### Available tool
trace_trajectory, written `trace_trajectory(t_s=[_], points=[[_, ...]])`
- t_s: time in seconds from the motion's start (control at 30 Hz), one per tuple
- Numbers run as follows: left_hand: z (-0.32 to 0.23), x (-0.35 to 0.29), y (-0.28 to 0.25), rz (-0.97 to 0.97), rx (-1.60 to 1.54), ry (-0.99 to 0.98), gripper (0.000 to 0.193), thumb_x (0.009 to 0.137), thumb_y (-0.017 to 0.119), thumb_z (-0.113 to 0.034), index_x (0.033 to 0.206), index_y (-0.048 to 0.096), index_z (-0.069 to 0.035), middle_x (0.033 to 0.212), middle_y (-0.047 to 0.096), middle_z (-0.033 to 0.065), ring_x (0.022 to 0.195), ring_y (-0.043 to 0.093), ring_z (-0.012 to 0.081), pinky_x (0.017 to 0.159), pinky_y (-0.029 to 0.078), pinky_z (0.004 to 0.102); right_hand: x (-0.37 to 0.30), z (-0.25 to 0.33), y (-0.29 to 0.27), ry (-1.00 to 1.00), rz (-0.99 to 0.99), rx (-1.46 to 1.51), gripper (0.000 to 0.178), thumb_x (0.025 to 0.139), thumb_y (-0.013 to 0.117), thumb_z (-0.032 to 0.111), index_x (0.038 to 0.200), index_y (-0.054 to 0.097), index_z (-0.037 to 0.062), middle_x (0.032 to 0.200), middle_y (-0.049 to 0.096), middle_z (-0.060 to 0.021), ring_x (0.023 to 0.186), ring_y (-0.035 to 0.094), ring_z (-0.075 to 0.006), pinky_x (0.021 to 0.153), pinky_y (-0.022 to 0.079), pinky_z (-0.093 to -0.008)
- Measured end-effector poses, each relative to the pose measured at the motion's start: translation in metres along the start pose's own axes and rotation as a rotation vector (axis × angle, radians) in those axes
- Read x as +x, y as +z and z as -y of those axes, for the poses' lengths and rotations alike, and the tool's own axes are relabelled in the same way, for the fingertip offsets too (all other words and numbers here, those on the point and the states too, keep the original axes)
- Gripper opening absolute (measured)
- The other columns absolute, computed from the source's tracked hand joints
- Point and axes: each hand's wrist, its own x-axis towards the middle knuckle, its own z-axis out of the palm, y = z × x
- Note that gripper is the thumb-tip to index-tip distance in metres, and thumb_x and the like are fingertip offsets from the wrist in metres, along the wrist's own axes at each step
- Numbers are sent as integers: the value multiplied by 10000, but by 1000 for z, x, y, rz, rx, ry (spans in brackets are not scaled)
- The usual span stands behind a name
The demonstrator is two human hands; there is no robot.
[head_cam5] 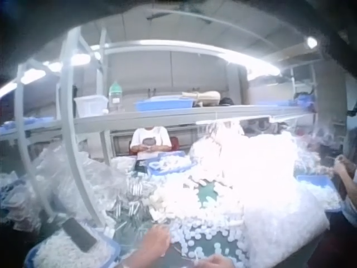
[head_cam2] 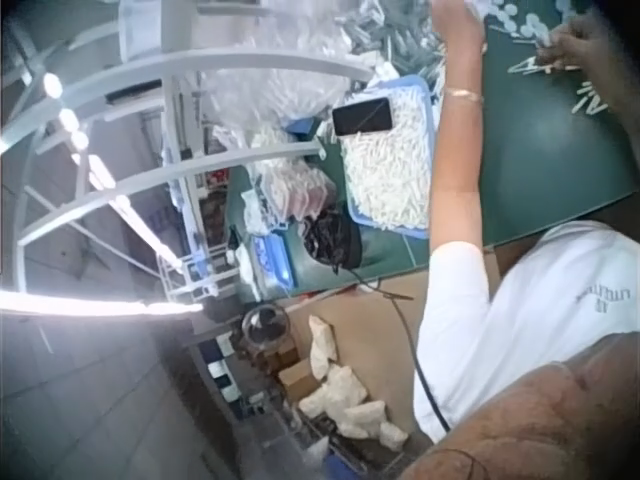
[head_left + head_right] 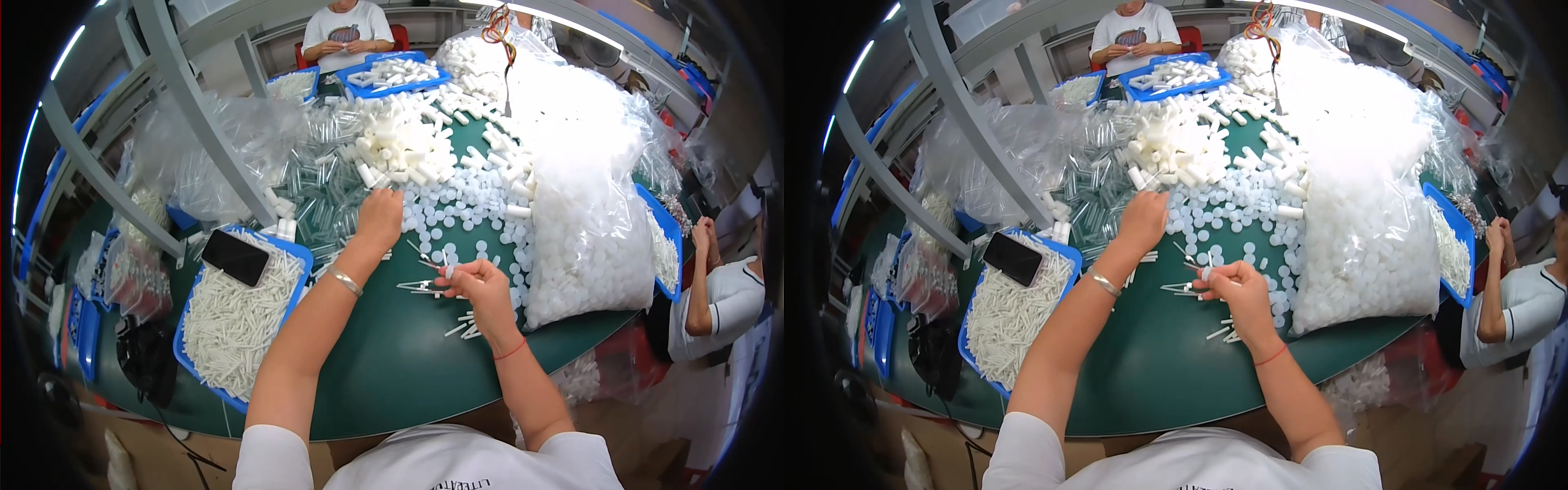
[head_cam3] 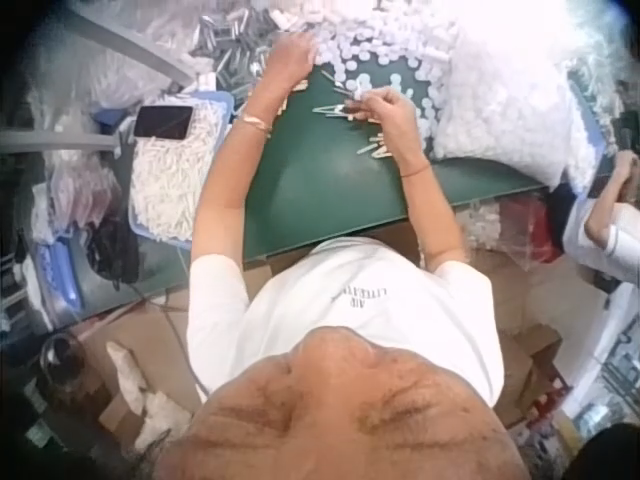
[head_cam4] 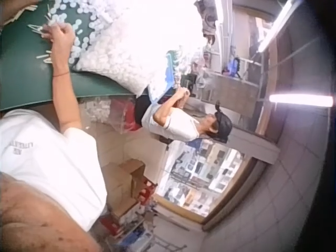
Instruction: Assembling small plastic toy components by joining white caps to tubes at a factory workbench.
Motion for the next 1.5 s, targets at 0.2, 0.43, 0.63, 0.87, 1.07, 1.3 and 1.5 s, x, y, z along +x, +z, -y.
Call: trace_trajectory(t_s=[0.2, 0.43, 0.63, 0.87, 1.07, 1.3, 1.5], points=[[-2, 24, 25, -11, -80, -7, 199, 740, 588, -54, 930, 537, -23, 922, 521, 192, 856, 565, 382, 749, 474, 465, -2, -5, -6, -53, -42, 41, 132, 898, 633, 133, 934, 588, 14, 838, 628, -57, 712, 619, -134, 655, 502, -247], [-12, 88, 36, 6, 52, 100, 237, 753, 581, -7, 985, 546, -40, 983, 516, 183, 789, 609, 389, 699, 509, 444, -4, -17, -3, -122, -2, 26, 125, 934, 602, 131, 924, 615, 8, 1000, 661, -94, 874, 625, -128, 783, 498, -254], [-13, 91, 29, 100, 89, 132, 64, 791, 598, -56, 848, 603, -29, 915, 597, 145, 810, 644, 320, 690, 515, 420, -5, -15, -4, -20, 53, 39, 140, 927, 609, 125, 928, 615, -15, 937, 683, -106, 747, 638, -126, 716, 506, -239], [-67, -28, -27, 176, -819, -277, 294, 861, 638, -169, 1102, 628, -1, 827, 667, 131, 664, 611, 180, 636, 488, 295, 1, -25, -13, -274, -135, -181, 282, 915, 620, 104, 1180, 620, 7, 867, 627, 15, 679, 520, -32, 618, 426, -163], [-104, -102, -68, 180, -1099, -452, 259, 944, 557, -150, 1136, 605, 17, 825, 660, 38, 605, 554, 54, 540, 447, 187, -11, -26, 6, -520, -47, -387, 106, 881, 642, 38, 980, 644, 1, 828, 606, 8, 706, 519, -33, 618, 428, -180], [-95, -138, -89, 133, -1154, -700, 249, 960, 535, -180, 1094, 580, 24, 824, 660, 58, 544, 532, 67, 489, 419, 183, -20, -32, 14, -700, 202, -628, 132, 792, 697, 12, 923, 678, 15, 861, 638, -84, 719, 619, -183, 634, 494, -275], [-87, -159, -102, 90, -1008, -669, 216, 933, 585, -189, 1012, 615, 10, 759, 658, 53, 565, 539, 63, 520, 434, 208, -15, -37, 9, -851, 282, -859, 179, 754, 707, 34, 931, 698, 58, 889, 645, -93, 786, 622, -261, 685, 508, -340]])
